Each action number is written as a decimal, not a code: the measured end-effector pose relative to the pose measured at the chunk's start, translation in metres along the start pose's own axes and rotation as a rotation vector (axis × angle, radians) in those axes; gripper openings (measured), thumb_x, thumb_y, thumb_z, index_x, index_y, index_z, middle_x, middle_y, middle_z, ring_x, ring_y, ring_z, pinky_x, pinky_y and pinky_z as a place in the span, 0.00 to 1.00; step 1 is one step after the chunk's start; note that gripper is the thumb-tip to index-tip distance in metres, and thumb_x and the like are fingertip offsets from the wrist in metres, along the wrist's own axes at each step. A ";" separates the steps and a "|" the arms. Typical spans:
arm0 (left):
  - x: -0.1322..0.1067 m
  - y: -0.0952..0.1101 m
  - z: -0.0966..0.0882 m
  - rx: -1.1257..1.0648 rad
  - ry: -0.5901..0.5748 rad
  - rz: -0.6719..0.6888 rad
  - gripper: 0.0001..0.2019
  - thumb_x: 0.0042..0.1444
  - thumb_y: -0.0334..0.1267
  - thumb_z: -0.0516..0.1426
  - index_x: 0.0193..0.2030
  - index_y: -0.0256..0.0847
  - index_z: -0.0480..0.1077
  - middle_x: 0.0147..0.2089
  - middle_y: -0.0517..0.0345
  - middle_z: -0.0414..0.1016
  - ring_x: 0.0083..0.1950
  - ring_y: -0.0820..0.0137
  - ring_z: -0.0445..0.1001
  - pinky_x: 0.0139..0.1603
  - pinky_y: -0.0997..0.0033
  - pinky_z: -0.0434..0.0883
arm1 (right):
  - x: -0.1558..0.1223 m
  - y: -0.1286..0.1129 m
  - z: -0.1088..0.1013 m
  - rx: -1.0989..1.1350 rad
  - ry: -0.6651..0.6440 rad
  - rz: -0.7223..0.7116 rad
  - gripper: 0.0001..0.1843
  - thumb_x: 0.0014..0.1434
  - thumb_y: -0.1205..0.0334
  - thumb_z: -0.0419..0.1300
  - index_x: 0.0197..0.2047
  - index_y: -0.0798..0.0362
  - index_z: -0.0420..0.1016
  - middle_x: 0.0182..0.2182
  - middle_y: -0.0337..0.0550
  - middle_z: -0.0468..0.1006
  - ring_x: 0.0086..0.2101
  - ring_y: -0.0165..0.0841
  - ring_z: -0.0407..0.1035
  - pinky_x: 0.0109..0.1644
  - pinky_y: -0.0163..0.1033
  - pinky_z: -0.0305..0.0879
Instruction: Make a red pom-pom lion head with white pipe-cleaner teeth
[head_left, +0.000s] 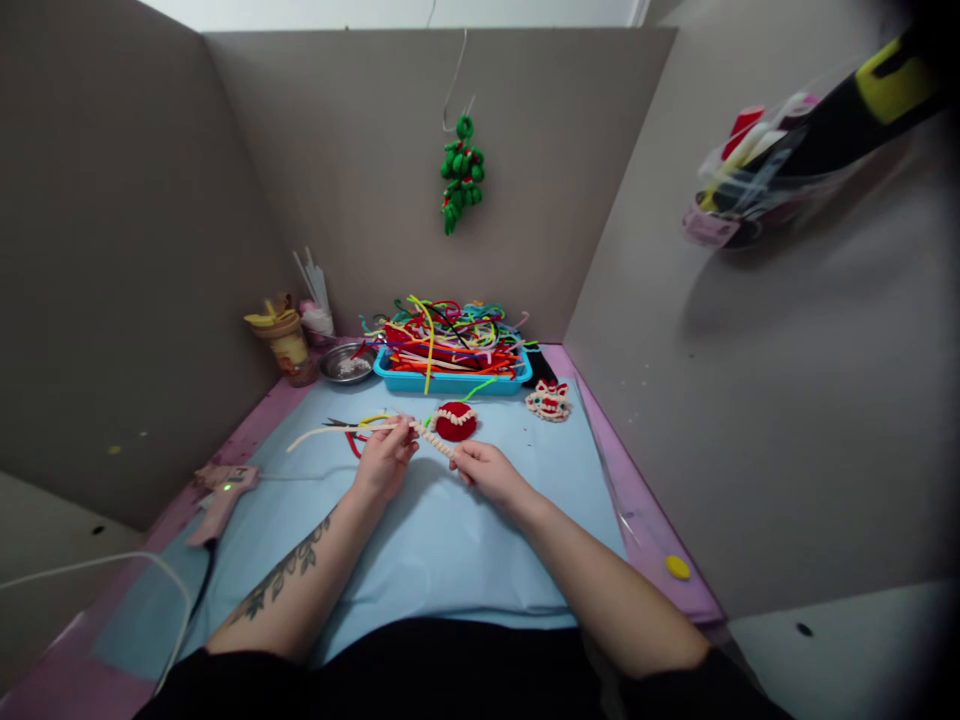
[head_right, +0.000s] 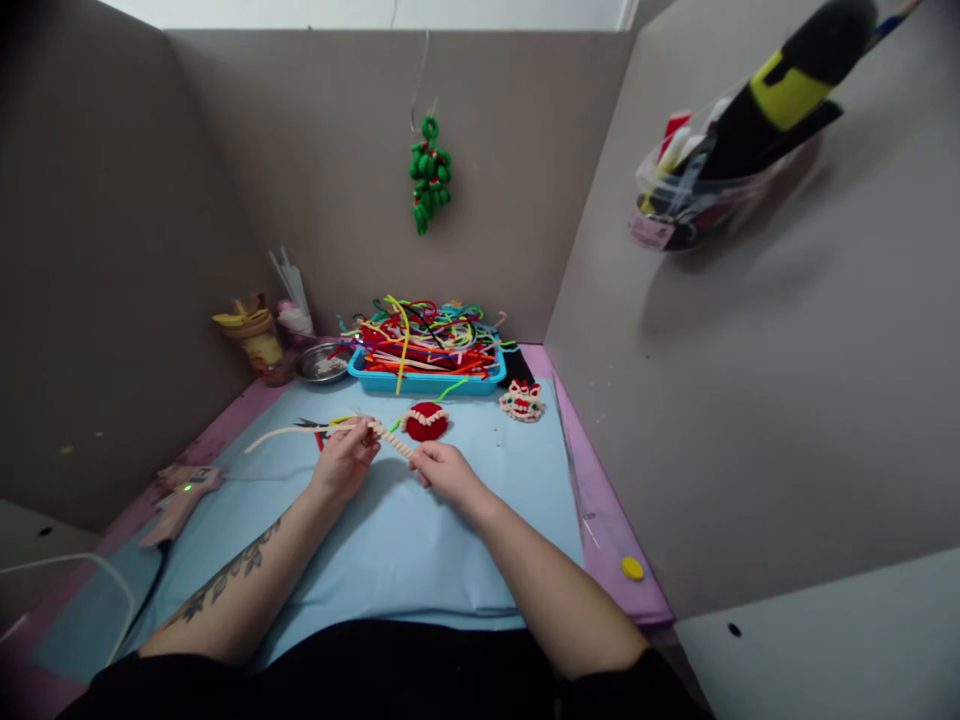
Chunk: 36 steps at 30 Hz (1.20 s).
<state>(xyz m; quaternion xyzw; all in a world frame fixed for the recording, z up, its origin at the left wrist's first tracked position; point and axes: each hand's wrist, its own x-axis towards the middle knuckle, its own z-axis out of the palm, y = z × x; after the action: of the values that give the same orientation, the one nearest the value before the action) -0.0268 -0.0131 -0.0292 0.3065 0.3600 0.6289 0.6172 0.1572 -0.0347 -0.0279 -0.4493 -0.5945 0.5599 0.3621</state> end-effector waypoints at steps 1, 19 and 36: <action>0.000 0.001 0.000 -0.006 -0.008 -0.007 0.15 0.41 0.41 0.68 0.33 0.36 0.72 0.31 0.59 0.74 0.31 0.77 0.71 0.29 0.81 0.68 | 0.000 -0.002 -0.001 0.094 -0.062 0.056 0.12 0.54 0.54 0.53 0.26 0.54 0.67 0.13 0.30 0.62 0.15 0.22 0.50 0.19 0.29 0.45; -0.012 -0.011 0.018 0.087 -0.014 0.127 0.16 0.36 0.38 0.69 0.26 0.38 0.66 0.28 0.61 0.76 0.31 0.72 0.74 0.37 0.71 0.68 | 0.002 -0.006 0.017 -0.449 0.362 -0.602 0.15 0.59 0.60 0.56 0.50 0.52 0.71 0.45 0.50 0.76 0.45 0.37 0.70 0.50 0.42 0.65; -0.022 -0.012 0.020 0.095 -0.186 0.054 0.18 0.36 0.44 0.70 0.23 0.38 0.67 0.24 0.60 0.71 0.27 0.73 0.68 0.31 0.72 0.64 | 0.000 -0.020 0.009 0.694 -0.191 0.123 0.13 0.44 0.61 0.66 0.32 0.58 0.71 0.19 0.34 0.71 0.13 0.16 0.50 0.15 0.24 0.42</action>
<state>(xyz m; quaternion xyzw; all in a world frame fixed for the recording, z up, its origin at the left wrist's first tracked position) -0.0021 -0.0334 -0.0268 0.4022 0.3220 0.5964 0.6155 0.1463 -0.0366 -0.0087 -0.2802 -0.3724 0.7884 0.4015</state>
